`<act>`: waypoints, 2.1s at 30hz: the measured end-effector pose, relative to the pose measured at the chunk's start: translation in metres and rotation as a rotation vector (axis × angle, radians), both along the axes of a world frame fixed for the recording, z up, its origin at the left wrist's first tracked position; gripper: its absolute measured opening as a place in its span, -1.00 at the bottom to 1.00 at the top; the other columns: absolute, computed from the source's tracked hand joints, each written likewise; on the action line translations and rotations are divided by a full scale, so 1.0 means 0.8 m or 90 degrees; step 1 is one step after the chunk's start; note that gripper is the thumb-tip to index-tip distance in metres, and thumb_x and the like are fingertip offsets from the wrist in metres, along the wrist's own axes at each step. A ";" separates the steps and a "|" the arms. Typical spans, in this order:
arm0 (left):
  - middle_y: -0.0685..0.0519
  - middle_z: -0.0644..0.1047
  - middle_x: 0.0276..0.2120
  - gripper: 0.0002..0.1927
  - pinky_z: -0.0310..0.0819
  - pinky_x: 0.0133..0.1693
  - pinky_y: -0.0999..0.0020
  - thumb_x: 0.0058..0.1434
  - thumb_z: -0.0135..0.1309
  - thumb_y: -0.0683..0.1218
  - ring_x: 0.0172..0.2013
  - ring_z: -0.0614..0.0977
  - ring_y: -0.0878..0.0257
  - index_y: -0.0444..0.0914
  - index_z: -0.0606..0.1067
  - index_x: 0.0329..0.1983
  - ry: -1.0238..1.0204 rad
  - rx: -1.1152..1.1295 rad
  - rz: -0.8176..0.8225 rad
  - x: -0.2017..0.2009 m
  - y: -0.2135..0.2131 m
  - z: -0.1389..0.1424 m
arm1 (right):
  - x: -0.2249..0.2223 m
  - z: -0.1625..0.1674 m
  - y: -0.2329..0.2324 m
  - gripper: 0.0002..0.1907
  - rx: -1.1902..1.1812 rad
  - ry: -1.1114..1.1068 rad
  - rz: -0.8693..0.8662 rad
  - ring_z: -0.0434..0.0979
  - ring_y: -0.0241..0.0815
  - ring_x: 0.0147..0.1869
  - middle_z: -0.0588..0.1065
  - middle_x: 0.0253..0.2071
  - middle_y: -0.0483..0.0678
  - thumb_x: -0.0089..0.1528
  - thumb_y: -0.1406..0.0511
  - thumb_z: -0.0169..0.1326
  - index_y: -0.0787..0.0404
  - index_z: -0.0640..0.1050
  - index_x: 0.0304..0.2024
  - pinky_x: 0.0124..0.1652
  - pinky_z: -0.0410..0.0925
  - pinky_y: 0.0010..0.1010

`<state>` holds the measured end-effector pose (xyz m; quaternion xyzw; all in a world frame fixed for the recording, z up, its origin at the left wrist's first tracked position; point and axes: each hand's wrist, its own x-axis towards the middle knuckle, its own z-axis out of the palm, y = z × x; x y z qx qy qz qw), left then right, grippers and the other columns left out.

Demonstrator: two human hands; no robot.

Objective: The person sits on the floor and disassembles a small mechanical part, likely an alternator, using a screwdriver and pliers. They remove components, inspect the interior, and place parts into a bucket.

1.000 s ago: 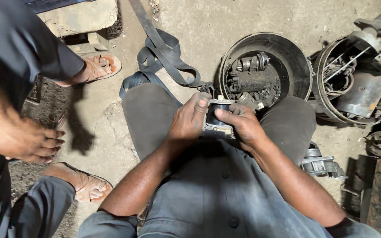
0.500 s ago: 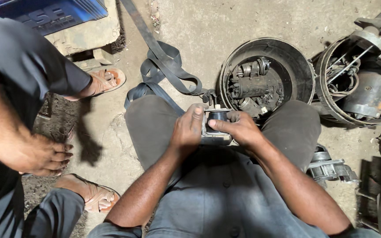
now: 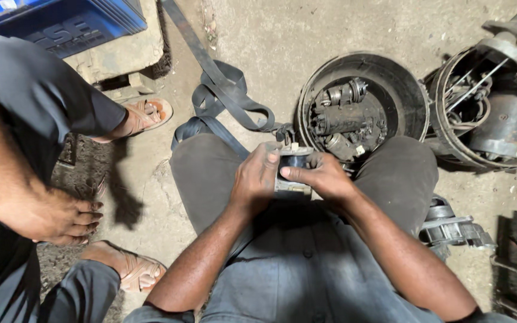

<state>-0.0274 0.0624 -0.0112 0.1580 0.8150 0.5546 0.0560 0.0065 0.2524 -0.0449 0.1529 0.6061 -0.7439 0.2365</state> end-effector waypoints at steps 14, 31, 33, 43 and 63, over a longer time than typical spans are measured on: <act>-0.20 0.60 -0.23 -0.50 0.53 -0.14 0.12 0.52 -0.30 0.18 -0.21 0.68 -0.08 -0.29 0.47 0.04 -0.016 -0.020 0.013 0.003 -0.001 -0.014 | 0.002 -0.007 0.005 -0.60 0.126 0.018 0.004 0.58 -0.35 -0.28 0.63 -0.26 -0.09 0.12 0.20 0.31 0.29 0.61 -0.08 -0.29 0.46 -0.45; -0.16 0.62 -0.22 -0.35 0.52 -0.07 0.20 0.49 -0.36 0.27 -0.17 0.67 0.03 -0.32 0.50 0.12 -0.089 0.012 -0.017 0.002 0.000 -0.036 | 0.010 -0.025 0.021 -0.59 -0.159 0.000 0.006 0.57 -0.26 -0.23 0.61 -0.24 -0.02 0.26 0.20 0.27 0.45 0.58 -0.05 -0.24 0.45 -0.42; -0.11 0.66 -0.14 -0.30 0.52 -0.04 0.23 0.51 -0.37 0.31 -0.11 0.66 0.07 -0.34 0.53 0.12 -0.133 0.069 0.006 -0.002 0.002 -0.047 | 0.010 -0.033 0.033 -0.59 -0.124 0.017 0.011 0.54 -0.28 -0.25 0.61 -0.26 -0.02 0.33 0.15 0.21 0.42 0.59 -0.05 -0.25 0.43 -0.43; -0.08 0.62 -0.03 -0.23 0.49 -0.04 0.14 0.39 -0.30 0.34 -0.09 0.63 0.09 -0.39 0.46 0.24 -0.598 0.393 -0.112 0.016 -0.007 -0.008 | 0.025 -0.036 0.057 -0.52 0.160 0.336 0.208 0.50 -0.07 0.18 0.55 0.13 0.03 0.20 0.40 0.17 0.33 0.48 0.19 0.15 0.34 -0.33; 0.17 0.48 -0.38 -0.42 0.40 -0.28 0.48 0.54 -0.32 0.16 -0.37 0.45 0.45 -0.37 0.54 0.14 -0.492 0.427 -0.052 0.105 -0.011 0.004 | 0.072 -0.042 0.081 -0.61 0.441 0.692 0.201 0.52 0.22 -0.34 0.45 -0.42 0.16 0.06 0.13 0.16 0.35 0.42 -0.43 -0.30 0.37 -0.06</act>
